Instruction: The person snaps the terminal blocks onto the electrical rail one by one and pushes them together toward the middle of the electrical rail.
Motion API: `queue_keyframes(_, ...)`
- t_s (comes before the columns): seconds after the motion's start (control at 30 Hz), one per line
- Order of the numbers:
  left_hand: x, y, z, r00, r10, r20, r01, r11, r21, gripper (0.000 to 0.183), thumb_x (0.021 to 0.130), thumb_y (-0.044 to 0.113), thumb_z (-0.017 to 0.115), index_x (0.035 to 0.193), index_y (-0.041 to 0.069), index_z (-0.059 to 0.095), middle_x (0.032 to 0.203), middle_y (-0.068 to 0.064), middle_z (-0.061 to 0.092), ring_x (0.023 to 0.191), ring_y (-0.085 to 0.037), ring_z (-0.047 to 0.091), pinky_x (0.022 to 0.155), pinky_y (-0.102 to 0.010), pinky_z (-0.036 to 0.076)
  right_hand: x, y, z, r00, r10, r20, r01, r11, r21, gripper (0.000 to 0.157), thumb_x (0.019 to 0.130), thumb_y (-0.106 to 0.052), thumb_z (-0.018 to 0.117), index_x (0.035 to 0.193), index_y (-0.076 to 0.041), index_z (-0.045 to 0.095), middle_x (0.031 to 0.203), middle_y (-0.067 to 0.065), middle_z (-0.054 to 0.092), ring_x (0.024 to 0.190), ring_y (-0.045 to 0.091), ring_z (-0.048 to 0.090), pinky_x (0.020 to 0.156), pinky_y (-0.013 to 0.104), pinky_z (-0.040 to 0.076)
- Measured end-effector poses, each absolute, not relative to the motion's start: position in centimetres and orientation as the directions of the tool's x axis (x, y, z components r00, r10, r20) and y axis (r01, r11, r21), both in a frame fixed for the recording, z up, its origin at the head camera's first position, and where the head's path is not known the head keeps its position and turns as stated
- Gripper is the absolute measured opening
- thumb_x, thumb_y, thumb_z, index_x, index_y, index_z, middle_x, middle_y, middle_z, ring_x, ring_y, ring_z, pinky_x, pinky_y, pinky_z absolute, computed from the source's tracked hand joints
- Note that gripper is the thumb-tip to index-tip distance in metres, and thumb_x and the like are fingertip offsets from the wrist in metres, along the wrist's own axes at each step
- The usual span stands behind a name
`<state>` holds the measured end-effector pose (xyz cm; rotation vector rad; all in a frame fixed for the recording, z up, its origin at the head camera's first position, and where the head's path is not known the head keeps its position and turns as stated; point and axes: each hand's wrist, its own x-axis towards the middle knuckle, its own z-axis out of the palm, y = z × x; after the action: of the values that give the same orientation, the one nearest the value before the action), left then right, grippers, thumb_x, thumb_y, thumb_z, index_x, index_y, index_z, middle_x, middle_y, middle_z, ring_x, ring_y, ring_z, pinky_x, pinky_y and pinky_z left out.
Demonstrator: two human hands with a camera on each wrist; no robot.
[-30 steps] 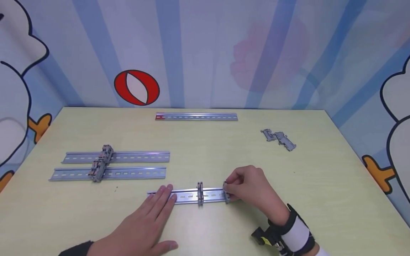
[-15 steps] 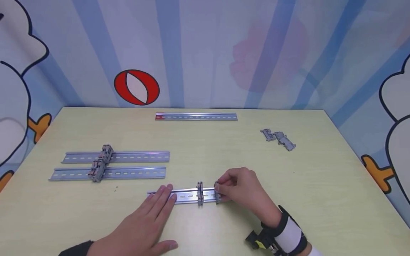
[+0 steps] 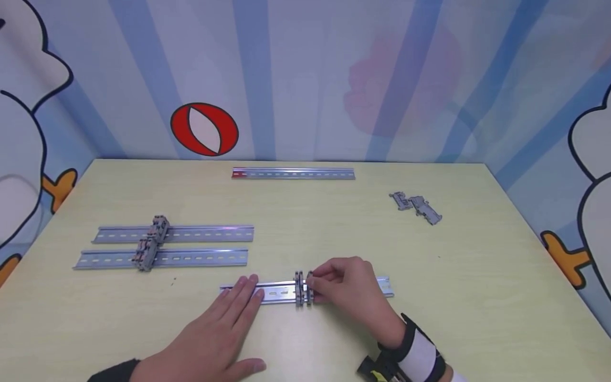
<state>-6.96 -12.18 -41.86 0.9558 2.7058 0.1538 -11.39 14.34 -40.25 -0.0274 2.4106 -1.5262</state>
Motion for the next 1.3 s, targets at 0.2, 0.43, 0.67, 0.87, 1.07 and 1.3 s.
queue_keyframes(0.2,-6.9,-12.2,-42.0,-0.749,0.635,-0.188,0.612,0.772,0.172,0.102,0.087,0.078,0.036,0.156,0.005,0.020,0.166,-0.014,0.008,0.152,-0.029,0.008,0.120,-0.046,0.026,-11.2,14.1,-40.2,-0.953,-0.198,-0.229,0.130,0.415,-0.901,0.017,0.090,-0.013,0.069,0.099,0.000,0.076,0.090,0.017,0.079,0.072,0.020,0.077,0.065,0.029,0.063)
queue_keyframes(0.43,-6.8,-12.2,-42.0,-0.752,0.628,-0.202,0.604,0.778,0.171,0.103,0.086,0.079,0.037,0.157,0.006,0.019,0.167,-0.014,0.007,0.153,-0.029,0.007,0.121,-0.046,0.025,-11.2,13.7,-40.0,-0.947,-0.210,-0.242,0.143,0.399,-0.906,0.015,0.092,-0.005,0.065,0.101,0.002,0.075,0.093,0.020,0.078,0.074,0.019,0.077,0.066,0.028,0.063)
queue_keyframes(0.67,-6.8,-12.3,-42.0,-0.750,0.640,-0.169,0.617,0.768,0.169,0.102,0.087,0.078,0.037,0.156,0.004,0.021,0.166,-0.015,0.010,0.152,-0.030,0.010,0.119,-0.047,0.028,-11.2,13.8,-39.8,-0.948,-0.206,-0.241,0.139,0.412,-0.901,0.015,0.092,-0.005,0.066,0.101,0.002,0.075,0.091,0.019,0.078,0.075,0.020,0.077,0.067,0.028,0.063)
queue_keyframes(0.87,-6.9,-12.3,-42.0,-0.748,0.636,-0.192,0.613,0.772,0.169,0.102,0.087,0.078,0.036,0.156,0.005,0.019,0.167,-0.014,0.008,0.152,-0.029,0.008,0.120,-0.046,0.026,-11.8,15.2,-39.2,-0.973,-0.170,-0.156,0.058,0.476,-0.877,0.017,0.093,-0.009,0.065,0.104,0.002,0.073,0.090,0.019,0.078,0.076,0.021,0.077,0.068,0.028,0.063)
queue_keyframes(1.07,-6.8,-12.3,-42.1,-0.745,0.642,-0.181,0.619,0.766,0.171,0.102,0.087,0.078,0.035,0.156,0.005,0.020,0.166,-0.015,0.009,0.152,-0.030,0.010,0.119,-0.047,0.027,-12.7,17.6,-38.1,-0.991,-0.109,0.072,-0.128,0.690,-0.713,0.020,0.094,-0.014,0.065,0.108,-0.004,0.073,0.092,0.012,0.080,0.075,0.017,0.076,0.065,0.023,0.059)
queue_keyframes(1.3,-6.8,-12.3,-42.2,-0.748,0.635,-0.192,0.614,0.772,0.164,0.101,0.087,0.078,0.036,0.156,0.006,0.020,0.166,-0.014,0.009,0.152,-0.029,0.009,0.120,-0.045,0.026,-14.6,22.2,-37.7,-0.961,-0.005,0.278,-0.151,0.848,-0.509,0.024,0.094,-0.017,0.064,0.109,0.000,0.072,0.100,0.022,0.077,0.077,0.031,0.072,0.068,0.045,0.059)
